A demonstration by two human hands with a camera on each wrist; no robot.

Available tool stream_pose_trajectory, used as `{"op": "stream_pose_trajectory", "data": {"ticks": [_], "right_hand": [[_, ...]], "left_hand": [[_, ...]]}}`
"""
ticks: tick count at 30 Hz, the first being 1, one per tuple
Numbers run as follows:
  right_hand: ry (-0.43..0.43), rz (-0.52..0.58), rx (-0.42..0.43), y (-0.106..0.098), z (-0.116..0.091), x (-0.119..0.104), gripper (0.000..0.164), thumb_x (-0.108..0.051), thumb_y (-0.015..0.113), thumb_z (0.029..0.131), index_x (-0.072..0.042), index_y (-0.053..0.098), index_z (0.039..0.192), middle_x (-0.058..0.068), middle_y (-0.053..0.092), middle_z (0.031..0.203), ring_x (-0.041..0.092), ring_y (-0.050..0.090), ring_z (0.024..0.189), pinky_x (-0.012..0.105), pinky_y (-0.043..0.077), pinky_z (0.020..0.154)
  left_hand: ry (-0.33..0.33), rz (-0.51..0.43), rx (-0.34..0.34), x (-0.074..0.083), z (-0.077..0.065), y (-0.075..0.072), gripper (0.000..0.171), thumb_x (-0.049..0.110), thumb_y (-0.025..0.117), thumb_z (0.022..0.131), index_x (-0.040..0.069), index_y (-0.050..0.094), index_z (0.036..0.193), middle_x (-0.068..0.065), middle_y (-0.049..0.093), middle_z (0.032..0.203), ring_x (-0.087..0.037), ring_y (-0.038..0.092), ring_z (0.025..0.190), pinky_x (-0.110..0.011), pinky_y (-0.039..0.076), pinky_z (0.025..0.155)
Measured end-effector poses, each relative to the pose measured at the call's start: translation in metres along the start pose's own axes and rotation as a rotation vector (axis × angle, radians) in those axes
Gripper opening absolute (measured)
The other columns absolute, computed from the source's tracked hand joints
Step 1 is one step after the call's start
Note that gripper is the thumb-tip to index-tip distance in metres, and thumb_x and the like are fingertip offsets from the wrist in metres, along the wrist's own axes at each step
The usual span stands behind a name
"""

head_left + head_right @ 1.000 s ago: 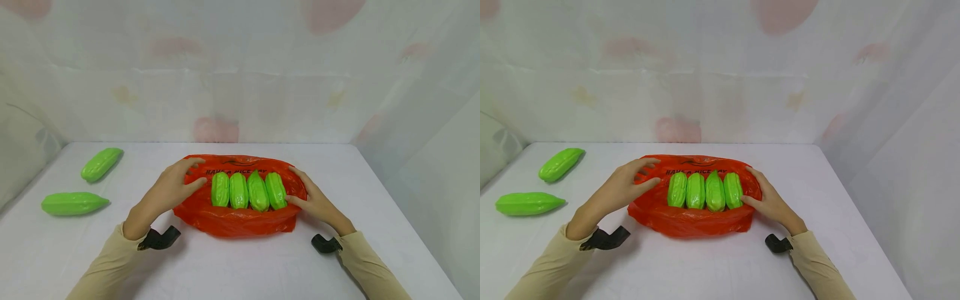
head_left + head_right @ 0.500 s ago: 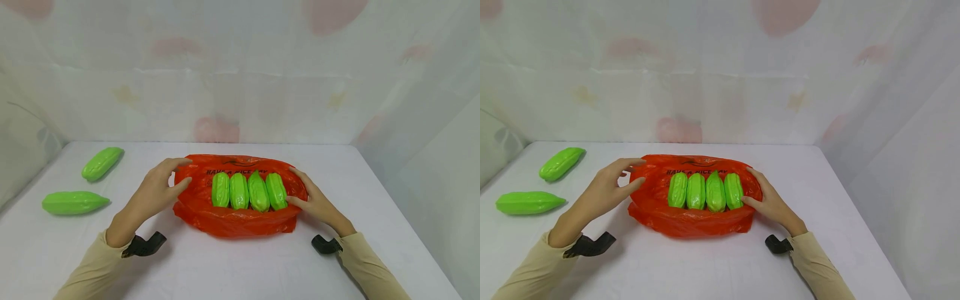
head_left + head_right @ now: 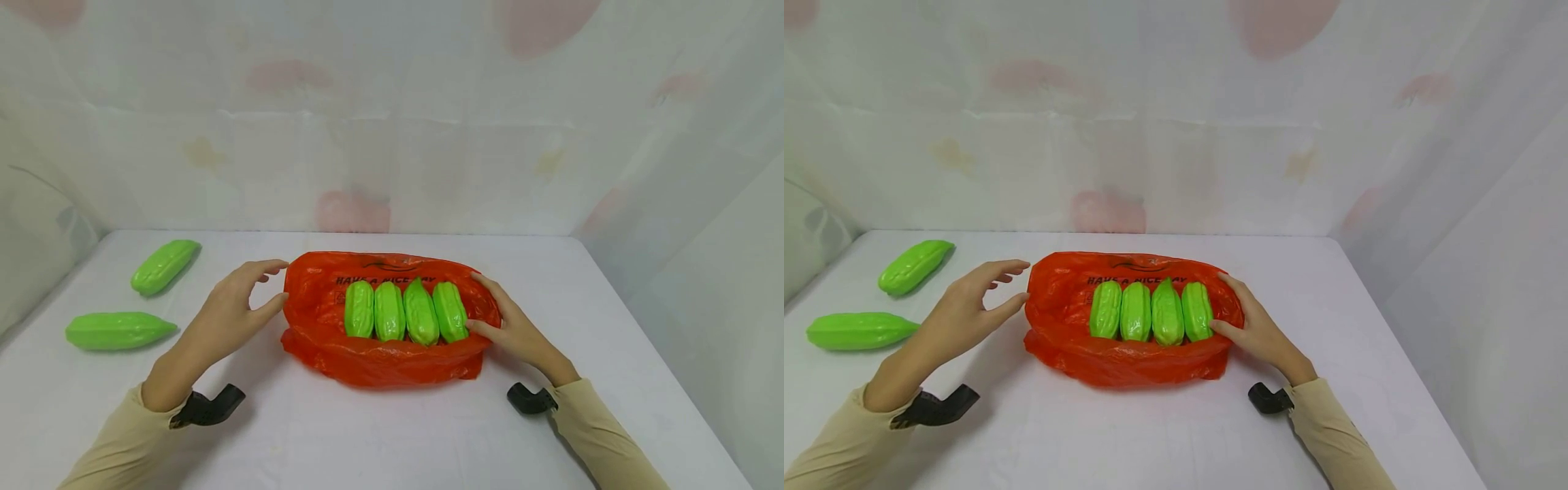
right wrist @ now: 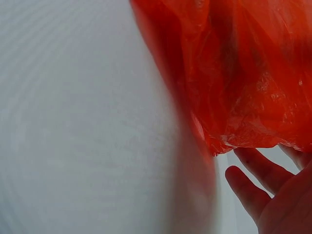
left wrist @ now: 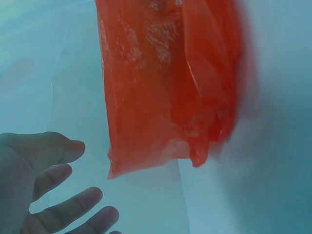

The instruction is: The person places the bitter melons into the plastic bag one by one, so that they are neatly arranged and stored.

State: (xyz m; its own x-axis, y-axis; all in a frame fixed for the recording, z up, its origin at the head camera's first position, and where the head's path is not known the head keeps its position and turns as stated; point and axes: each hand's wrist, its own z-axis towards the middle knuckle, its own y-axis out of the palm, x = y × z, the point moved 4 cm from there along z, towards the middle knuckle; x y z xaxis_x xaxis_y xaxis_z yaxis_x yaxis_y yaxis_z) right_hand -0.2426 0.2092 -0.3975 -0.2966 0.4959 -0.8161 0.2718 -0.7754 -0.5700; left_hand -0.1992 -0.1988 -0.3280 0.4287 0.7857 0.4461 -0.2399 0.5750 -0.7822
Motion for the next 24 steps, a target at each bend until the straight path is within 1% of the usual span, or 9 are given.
{"op": "stream_pose_trajectory", "data": {"ticks": [5, 8, 10, 16, 21, 24], "right_hand": [[0.001, -0.003, 0.000, 0.000, 0.000, 0.001, 0.077, -0.025, 0.067, 0.093, -0.026, 0.023, 0.157, 0.010, 0.026, 0.161, 0.038, 0.035, 0.143, 0.063, 0.040, 0.107], [0.000, -0.009, -0.001, 0.000, 0.001, 0.001, 0.077, -0.026, 0.067, 0.094, -0.026, 0.023, 0.157, 0.010, 0.026, 0.161, 0.038, 0.035, 0.143, 0.063, 0.040, 0.107], [-0.001, -0.010, 0.001, 0.000, 0.001, 0.001, 0.077, -0.026, 0.067, 0.094, -0.025, 0.023, 0.157, 0.011, 0.026, 0.161, 0.038, 0.035, 0.143, 0.064, 0.040, 0.107], [-0.010, -0.017, 0.001, 0.000, 0.002, 0.002, 0.076, -0.025, 0.066, 0.095, -0.024, 0.023, 0.157, 0.012, 0.027, 0.161, 0.039, 0.034, 0.143, 0.064, 0.039, 0.108], [-0.012, -0.014, -0.001, 0.000, 0.001, 0.002, 0.076, -0.025, 0.065, 0.095, -0.023, 0.023, 0.157, 0.013, 0.026, 0.161, 0.040, 0.034, 0.143, 0.064, 0.039, 0.107], [-0.012, -0.014, -0.001, 0.000, 0.001, 0.002, 0.076, -0.025, 0.065, 0.095, -0.023, 0.022, 0.157, 0.013, 0.026, 0.161, 0.040, 0.034, 0.143, 0.063, 0.040, 0.107]], "left_hand": [[0.032, 0.018, 0.014, -0.006, -0.004, -0.006, 0.049, 0.004, 0.072, 0.085, 0.004, 0.056, 0.131, -0.019, 0.063, 0.121, -0.035, 0.060, 0.105, -0.056, 0.050, 0.086], [0.044, 0.030, 0.019, -0.010, -0.007, -0.010, 0.050, 0.005, 0.074, 0.084, 0.005, 0.057, 0.131, -0.017, 0.064, 0.122, -0.034, 0.060, 0.105, -0.054, 0.049, 0.085], [0.051, 0.036, 0.029, -0.013, -0.009, -0.014, 0.051, 0.005, 0.076, 0.083, 0.007, 0.058, 0.131, -0.016, 0.064, 0.122, -0.032, 0.059, 0.105, -0.049, 0.048, 0.086], [0.074, 0.056, 0.066, -0.026, -0.016, -0.025, 0.055, 0.006, 0.081, 0.078, 0.010, 0.061, 0.129, -0.010, 0.066, 0.120, -0.025, 0.058, 0.102, -0.023, 0.040, 0.086], [0.066, 0.067, 0.063, -0.037, -0.022, -0.032, 0.055, 0.006, 0.082, 0.077, 0.010, 0.062, 0.129, -0.009, 0.067, 0.120, -0.021, 0.056, 0.101, -0.016, 0.038, 0.084], [0.056, 0.077, 0.075, -0.043, -0.025, -0.036, 0.055, 0.005, 0.082, 0.075, 0.009, 0.064, 0.127, -0.008, 0.068, 0.119, -0.013, 0.055, 0.101, -0.011, 0.038, 0.083]]}}
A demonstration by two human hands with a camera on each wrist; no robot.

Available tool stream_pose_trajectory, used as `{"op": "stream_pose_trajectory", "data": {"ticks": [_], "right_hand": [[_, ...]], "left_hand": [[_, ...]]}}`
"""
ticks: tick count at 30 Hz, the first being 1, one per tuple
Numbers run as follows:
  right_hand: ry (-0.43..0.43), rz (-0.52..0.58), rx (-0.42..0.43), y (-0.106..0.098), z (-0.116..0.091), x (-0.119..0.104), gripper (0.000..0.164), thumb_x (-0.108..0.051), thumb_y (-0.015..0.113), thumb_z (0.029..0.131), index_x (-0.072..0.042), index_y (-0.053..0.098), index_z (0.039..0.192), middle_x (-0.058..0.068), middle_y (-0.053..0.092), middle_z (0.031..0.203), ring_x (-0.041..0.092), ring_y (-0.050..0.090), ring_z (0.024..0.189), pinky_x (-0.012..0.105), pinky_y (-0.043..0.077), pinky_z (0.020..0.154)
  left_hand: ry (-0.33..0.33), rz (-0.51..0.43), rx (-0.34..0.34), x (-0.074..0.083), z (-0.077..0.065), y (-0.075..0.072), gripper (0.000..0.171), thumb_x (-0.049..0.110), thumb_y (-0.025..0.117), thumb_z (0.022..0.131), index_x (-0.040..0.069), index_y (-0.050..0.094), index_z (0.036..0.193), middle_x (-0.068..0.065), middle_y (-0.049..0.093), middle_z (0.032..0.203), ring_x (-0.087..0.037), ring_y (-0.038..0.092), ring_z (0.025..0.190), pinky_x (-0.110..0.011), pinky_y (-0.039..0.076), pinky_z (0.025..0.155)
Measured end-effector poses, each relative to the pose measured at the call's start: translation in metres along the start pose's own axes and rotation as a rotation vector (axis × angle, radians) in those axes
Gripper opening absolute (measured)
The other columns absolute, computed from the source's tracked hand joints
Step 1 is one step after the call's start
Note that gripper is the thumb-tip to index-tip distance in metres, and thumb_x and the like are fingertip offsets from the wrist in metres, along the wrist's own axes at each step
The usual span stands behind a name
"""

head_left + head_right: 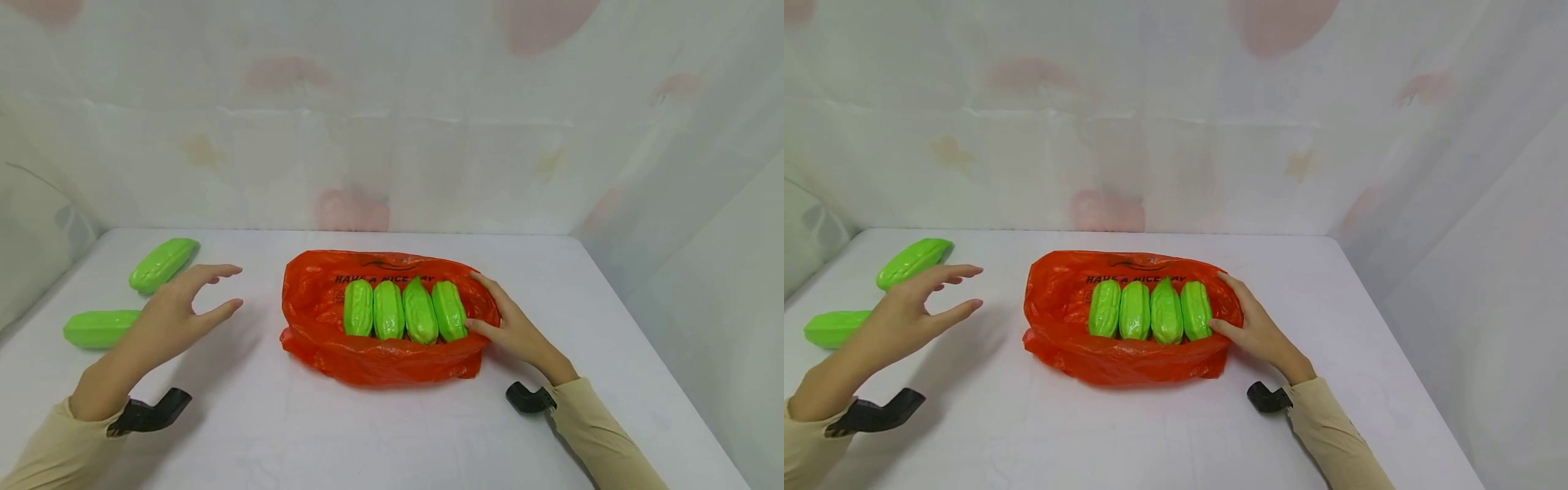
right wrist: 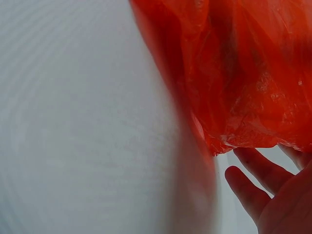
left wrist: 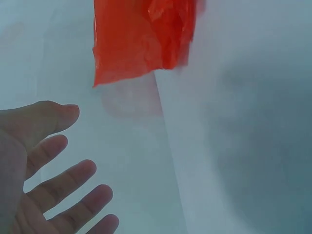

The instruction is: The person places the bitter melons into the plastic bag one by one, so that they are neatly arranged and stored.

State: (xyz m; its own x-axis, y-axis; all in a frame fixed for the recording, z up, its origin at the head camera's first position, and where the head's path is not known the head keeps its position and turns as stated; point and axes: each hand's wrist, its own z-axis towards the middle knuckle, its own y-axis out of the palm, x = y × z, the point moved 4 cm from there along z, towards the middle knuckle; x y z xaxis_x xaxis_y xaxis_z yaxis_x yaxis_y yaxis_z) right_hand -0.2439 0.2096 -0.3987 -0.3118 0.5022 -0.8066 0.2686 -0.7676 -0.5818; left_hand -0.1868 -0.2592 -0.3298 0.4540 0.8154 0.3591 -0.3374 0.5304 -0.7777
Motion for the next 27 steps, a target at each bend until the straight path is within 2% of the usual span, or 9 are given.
{"op": "stream_pose_trajectory", "data": {"ticks": [5, 9, 12, 16, 19, 22, 27], "right_hand": [[-0.001, 0.001, -0.002, 0.000, 0.000, 0.000, 0.075, -0.025, 0.065, 0.095, -0.023, 0.022, 0.157, 0.013, 0.027, 0.161, 0.040, 0.035, 0.142, 0.063, 0.040, 0.106], [-0.003, -0.002, 0.000, 0.000, 0.000, 0.000, 0.075, -0.025, 0.065, 0.095, -0.023, 0.023, 0.157, 0.013, 0.027, 0.160, 0.040, 0.035, 0.142, 0.063, 0.040, 0.106], [-0.006, -0.002, 0.000, 0.000, 0.000, 0.000, 0.075, -0.024, 0.065, 0.095, -0.023, 0.023, 0.157, 0.013, 0.027, 0.160, 0.040, 0.036, 0.142, 0.063, 0.040, 0.106], [-0.012, 0.000, 0.000, 0.000, 0.000, 0.000, 0.075, -0.024, 0.065, 0.095, -0.023, 0.023, 0.157, 0.013, 0.028, 0.160, 0.039, 0.036, 0.142, 0.063, 0.040, 0.106], [-0.012, -0.001, 0.000, 0.000, 0.000, -0.001, 0.075, -0.023, 0.065, 0.095, -0.023, 0.023, 0.157, 0.013, 0.028, 0.160, 0.039, 0.036, 0.141, 0.063, 0.041, 0.106], [-0.012, 0.003, 0.002, -0.001, 0.000, -0.001, 0.075, -0.023, 0.065, 0.095, -0.023, 0.024, 0.157, 0.013, 0.028, 0.160, 0.039, 0.036, 0.142, 0.063, 0.039, 0.108], [-0.019, 0.007, -0.001, -0.001, -0.001, -0.003, 0.074, -0.022, 0.065, 0.095, -0.023, 0.024, 0.157, 0.013, 0.029, 0.160, 0.039, 0.036, 0.142, 0.064, 0.038, 0.108]], "left_hand": [[0.032, 0.023, 0.016, -0.012, -0.005, -0.006, 0.056, 0.003, 0.084, 0.071, 0.008, 0.065, 0.123, -0.007, 0.069, 0.114, 0.008, 0.046, 0.100, -0.005, 0.035, 0.084], [0.025, 0.020, 0.013, -0.024, -0.011, -0.010, 0.057, 0.004, 0.085, 0.070, 0.009, 0.065, 0.123, 0.019, 0.061, 0.116, 0.011, 0.044, 0.101, -0.004, 0.035, 0.081], [0.017, 0.018, 0.015, -0.033, -0.016, -0.012, 0.058, 0.006, 0.086, 0.070, 0.010, 0.065, 0.124, 0.038, 0.047, 0.117, 0.012, 0.045, 0.102, -0.005, 0.035, 0.078], [0.013, 0.028, 0.012, -0.043, -0.021, -0.016, 0.057, 0.007, 0.086, 0.070, 0.010, 0.066, 0.123, 0.046, 0.042, 0.118, 0.017, 0.042, 0.102, -0.008, 0.037, 0.073], [-0.021, 0.045, -0.008, -0.050, -0.025, -0.019, 0.056, 0.010, 0.086, 0.072, 0.012, 0.065, 0.124, 0.049, 0.040, 0.116, 0.020, 0.039, 0.101, -0.012, 0.037, 0.071], [-0.065, 0.070, -0.043, -0.057, -0.029, -0.022, 0.054, 0.015, 0.086, 0.074, 0.013, 0.065, 0.124, 0.040, 0.047, 0.116, 0.024, 0.035, 0.101, -0.012, 0.036, 0.073], [-0.120, 0.096, -0.102, -0.070, -0.034, -0.028, 0.052, 0.019, 0.086, 0.076, 0.012, 0.065, 0.122, 0.002, 0.066, 0.117, 0.031, 0.026, 0.099, -0.014, 0.035, 0.074]]}}
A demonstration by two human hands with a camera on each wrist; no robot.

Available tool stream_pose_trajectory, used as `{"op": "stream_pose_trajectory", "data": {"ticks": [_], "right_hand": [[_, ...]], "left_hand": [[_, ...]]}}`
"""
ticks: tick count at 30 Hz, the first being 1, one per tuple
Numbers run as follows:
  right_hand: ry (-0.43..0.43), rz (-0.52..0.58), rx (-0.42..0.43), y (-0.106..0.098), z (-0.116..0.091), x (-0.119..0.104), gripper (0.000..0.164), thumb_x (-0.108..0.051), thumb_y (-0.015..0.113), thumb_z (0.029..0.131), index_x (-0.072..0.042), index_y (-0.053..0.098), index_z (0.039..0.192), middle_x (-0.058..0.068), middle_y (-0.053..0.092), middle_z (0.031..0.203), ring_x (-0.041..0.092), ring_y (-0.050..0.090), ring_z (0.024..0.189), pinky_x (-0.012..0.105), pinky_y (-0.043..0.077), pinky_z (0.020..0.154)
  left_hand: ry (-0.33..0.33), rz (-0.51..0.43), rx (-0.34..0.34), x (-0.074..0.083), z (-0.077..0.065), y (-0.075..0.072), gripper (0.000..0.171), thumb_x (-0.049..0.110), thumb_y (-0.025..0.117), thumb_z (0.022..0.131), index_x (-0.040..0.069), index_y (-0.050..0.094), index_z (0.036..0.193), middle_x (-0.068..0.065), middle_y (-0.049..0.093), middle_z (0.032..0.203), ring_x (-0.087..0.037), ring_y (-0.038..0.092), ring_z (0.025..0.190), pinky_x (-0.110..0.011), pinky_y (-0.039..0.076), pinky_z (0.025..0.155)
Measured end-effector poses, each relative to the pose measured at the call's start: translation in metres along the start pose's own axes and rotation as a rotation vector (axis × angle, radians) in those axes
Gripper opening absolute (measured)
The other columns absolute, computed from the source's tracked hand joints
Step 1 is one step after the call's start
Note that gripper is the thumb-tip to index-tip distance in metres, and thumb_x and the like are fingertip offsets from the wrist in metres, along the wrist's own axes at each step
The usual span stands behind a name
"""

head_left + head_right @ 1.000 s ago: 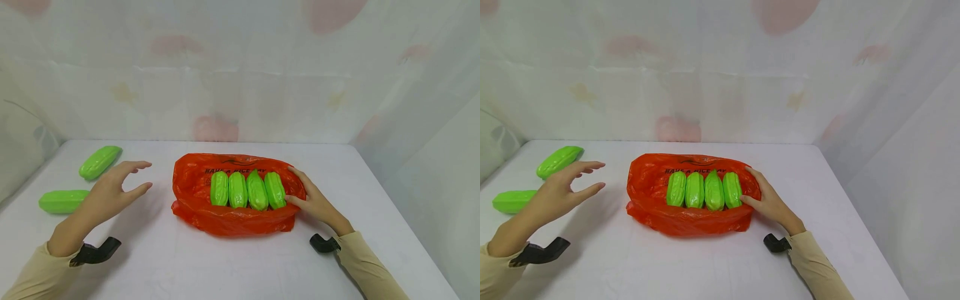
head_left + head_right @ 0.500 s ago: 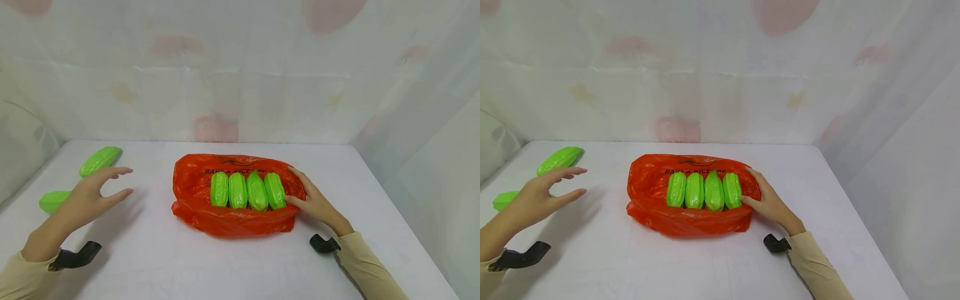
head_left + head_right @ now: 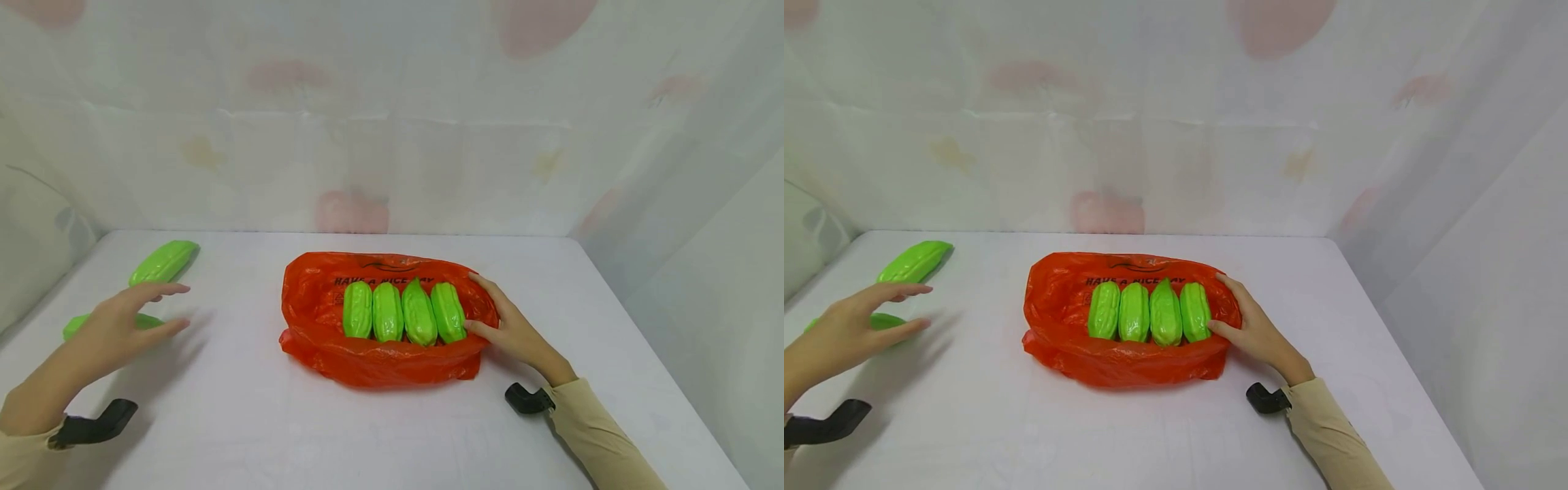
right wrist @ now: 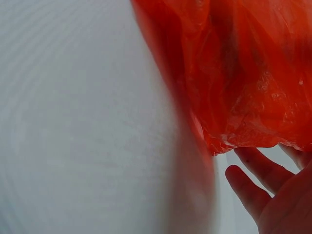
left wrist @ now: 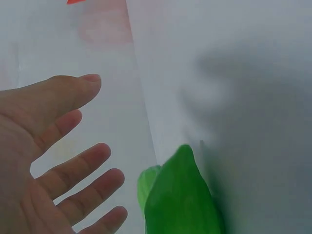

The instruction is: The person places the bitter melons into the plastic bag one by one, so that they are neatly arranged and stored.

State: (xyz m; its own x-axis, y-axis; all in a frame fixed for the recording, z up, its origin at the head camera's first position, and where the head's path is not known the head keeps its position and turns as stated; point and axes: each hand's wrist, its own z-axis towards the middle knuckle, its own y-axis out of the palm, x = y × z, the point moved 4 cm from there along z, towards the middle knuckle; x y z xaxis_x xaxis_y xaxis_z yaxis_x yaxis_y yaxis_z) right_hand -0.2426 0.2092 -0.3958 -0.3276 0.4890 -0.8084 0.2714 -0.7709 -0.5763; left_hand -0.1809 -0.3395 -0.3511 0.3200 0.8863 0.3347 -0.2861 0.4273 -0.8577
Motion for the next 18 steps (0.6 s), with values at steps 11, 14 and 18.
{"op": "stream_pose_trajectory", "data": {"ticks": [11, 14, 18], "right_hand": [[0.019, 0.002, 0.006, 0.001, -0.001, 0.000, 0.076, -0.024, 0.067, 0.094, -0.026, 0.025, 0.156, 0.010, 0.030, 0.159, 0.038, 0.037, 0.141, 0.063, 0.039, 0.107], [0.020, 0.001, 0.007, 0.000, -0.001, -0.001, 0.076, -0.023, 0.067, 0.093, -0.026, 0.025, 0.156, 0.010, 0.029, 0.160, 0.037, 0.036, 0.142, 0.063, 0.039, 0.108], [0.019, 0.001, 0.008, 0.000, -0.001, -0.001, 0.076, -0.023, 0.067, 0.093, -0.026, 0.025, 0.156, 0.009, 0.028, 0.160, 0.037, 0.036, 0.142, 0.063, 0.039, 0.108]], "left_hand": [[-0.070, 0.000, -0.065, -0.028, -0.014, -0.001, 0.055, 0.022, 0.082, 0.081, 0.010, 0.060, 0.131, -0.028, 0.058, 0.131, 0.016, 0.025, 0.135, -0.040, 0.022, 0.122], [-0.105, -0.002, -0.092, -0.035, -0.019, -0.001, 0.055, 0.024, 0.080, 0.083, 0.011, 0.059, 0.132, -0.028, 0.056, 0.133, 0.019, 0.018, 0.135, -0.041, 0.018, 0.123], [-0.110, -0.002, -0.107, -0.043, -0.024, -0.002, 0.053, 0.024, 0.079, 0.084, 0.011, 0.059, 0.131, -0.028, 0.056, 0.132, 0.033, 0.011, 0.120, -0.026, 0.013, 0.123]]}}
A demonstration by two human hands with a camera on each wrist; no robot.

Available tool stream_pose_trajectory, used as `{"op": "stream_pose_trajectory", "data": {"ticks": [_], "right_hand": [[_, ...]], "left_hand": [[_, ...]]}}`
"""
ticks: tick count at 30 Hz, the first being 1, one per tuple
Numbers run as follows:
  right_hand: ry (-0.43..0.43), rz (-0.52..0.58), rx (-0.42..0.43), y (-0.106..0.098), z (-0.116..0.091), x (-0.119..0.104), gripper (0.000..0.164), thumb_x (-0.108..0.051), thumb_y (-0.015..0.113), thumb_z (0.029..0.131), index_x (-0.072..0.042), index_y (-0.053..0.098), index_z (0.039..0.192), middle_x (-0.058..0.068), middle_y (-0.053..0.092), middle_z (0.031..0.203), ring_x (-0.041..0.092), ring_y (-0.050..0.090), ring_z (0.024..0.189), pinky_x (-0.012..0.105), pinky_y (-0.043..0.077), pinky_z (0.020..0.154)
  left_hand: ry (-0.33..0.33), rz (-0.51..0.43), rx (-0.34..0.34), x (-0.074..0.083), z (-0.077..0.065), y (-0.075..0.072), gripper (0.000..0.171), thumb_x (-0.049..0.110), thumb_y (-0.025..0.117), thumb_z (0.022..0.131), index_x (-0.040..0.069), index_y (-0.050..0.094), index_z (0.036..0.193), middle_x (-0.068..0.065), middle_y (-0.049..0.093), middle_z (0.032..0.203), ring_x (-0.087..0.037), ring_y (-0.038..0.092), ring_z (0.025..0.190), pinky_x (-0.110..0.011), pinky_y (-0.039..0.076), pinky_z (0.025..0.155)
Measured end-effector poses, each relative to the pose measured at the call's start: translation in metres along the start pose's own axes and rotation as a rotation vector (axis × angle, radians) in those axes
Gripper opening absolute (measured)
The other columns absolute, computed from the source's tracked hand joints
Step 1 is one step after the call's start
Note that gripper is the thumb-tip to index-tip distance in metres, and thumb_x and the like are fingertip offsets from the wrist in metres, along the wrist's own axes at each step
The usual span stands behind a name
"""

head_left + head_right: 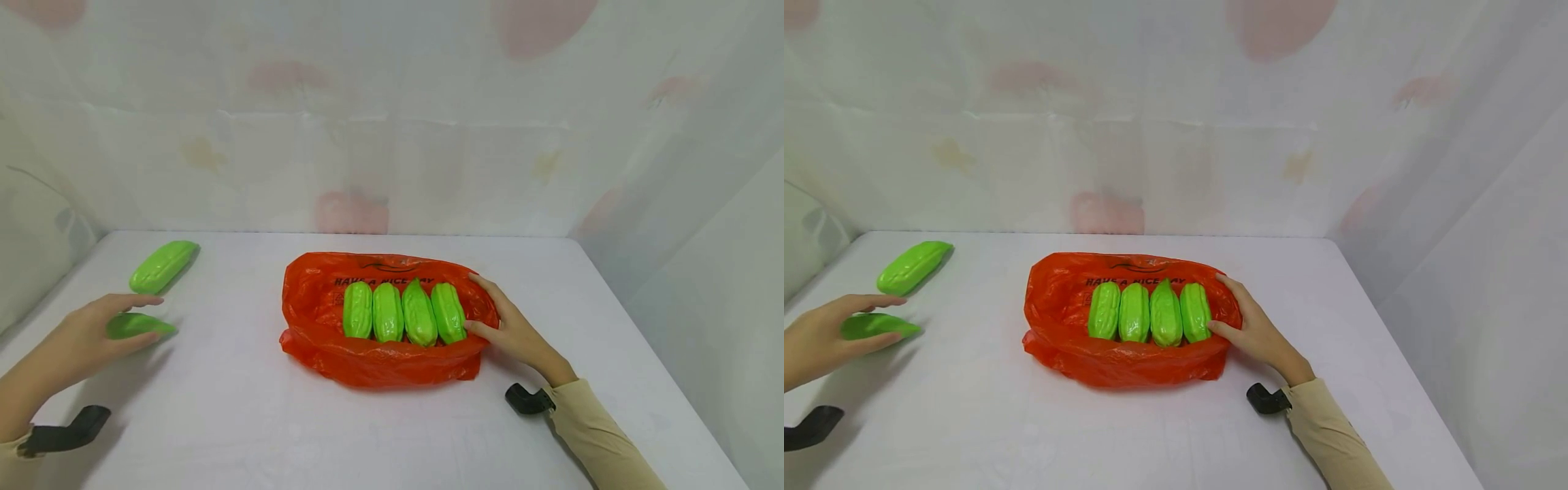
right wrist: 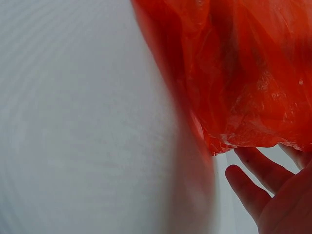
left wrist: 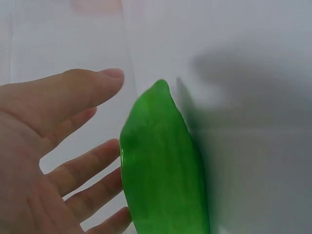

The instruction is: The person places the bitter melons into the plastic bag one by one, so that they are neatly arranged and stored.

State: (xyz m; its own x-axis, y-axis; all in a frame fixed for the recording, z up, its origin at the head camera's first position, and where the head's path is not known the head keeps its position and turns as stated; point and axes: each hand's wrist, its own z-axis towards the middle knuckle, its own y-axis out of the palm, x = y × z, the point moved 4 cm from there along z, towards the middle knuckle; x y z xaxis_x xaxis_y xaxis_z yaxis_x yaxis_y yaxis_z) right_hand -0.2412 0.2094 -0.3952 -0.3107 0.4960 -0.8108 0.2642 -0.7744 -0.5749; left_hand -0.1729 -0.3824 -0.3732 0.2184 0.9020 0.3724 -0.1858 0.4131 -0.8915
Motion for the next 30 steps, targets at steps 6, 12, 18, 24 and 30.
{"op": "stream_pose_trajectory", "data": {"ticks": [6, 12, 18, 24, 30], "right_hand": [[-0.010, 0.003, -0.003, 0.000, 0.000, 0.001, 0.076, -0.024, 0.067, 0.094, -0.025, 0.025, 0.157, 0.011, 0.028, 0.160, 0.038, 0.036, 0.142, 0.064, 0.039, 0.108], [-0.012, -0.004, -0.003, 0.000, 0.000, 0.003, 0.075, -0.024, 0.066, 0.094, -0.024, 0.024, 0.157, 0.012, 0.028, 0.160, 0.039, 0.036, 0.142, 0.065, 0.038, 0.108], [-0.007, -0.004, -0.001, 0.000, 0.000, 0.001, 0.076, -0.024, 0.067, 0.094, -0.025, 0.024, 0.157, 0.011, 0.028, 0.161, 0.038, 0.035, 0.143, 0.064, 0.037, 0.108], [-0.011, 0.004, -0.004, 0.000, 0.000, 0.001, 0.076, -0.024, 0.067, 0.094, -0.026, 0.025, 0.156, 0.010, 0.028, 0.160, 0.037, 0.036, 0.142, 0.064, 0.038, 0.108], [-0.017, -0.011, -0.002, 0.001, 0.002, 0.003, 0.074, -0.024, 0.066, 0.095, -0.025, 0.025, 0.157, 0.011, 0.028, 0.160, 0.038, 0.035, 0.142, 0.064, 0.037, 0.109]], "left_hand": [[0.049, 0.017, 0.036, -0.006, -0.004, -0.002, 0.050, 0.017, 0.082, 0.080, 0.012, 0.061, 0.125, -0.016, 0.060, 0.125, 0.037, 0.012, 0.111, 0.002, 0.006, 0.104], [0.104, 0.016, 0.046, -0.010, -0.004, -0.003, 0.049, 0.008, 0.082, 0.077, 0.009, 0.062, 0.121, 0.027, 0.053, 0.126, 0.037, 0.014, 0.112, 0.007, 0.008, 0.093], [0.040, 0.035, -0.038, -0.018, 0.001, -0.002, 0.045, 0.012, 0.082, 0.079, 0.010, 0.063, 0.120, 0.017, 0.061, 0.129, 0.008, 0.040, 0.131, -0.024, 0.036, 0.108], [-0.038, 0.113, -0.169, -0.019, 0.009, 0.001, 0.045, 0.019, 0.080, 0.082, 0.007, 0.062, 0.121, -0.040, 0.055, 0.127, -0.060, 0.051, 0.110, -0.069, 0.041, 0.077], [-0.017, 0.088, -0.165, -0.010, 0.012, 0.005, 0.045, 0.022, 0.080, 0.082, 0.008, 0.064, 0.122, -0.038, 0.057, 0.125, -0.062, 0.051, 0.110, -0.068, 0.041, 0.080]]}}
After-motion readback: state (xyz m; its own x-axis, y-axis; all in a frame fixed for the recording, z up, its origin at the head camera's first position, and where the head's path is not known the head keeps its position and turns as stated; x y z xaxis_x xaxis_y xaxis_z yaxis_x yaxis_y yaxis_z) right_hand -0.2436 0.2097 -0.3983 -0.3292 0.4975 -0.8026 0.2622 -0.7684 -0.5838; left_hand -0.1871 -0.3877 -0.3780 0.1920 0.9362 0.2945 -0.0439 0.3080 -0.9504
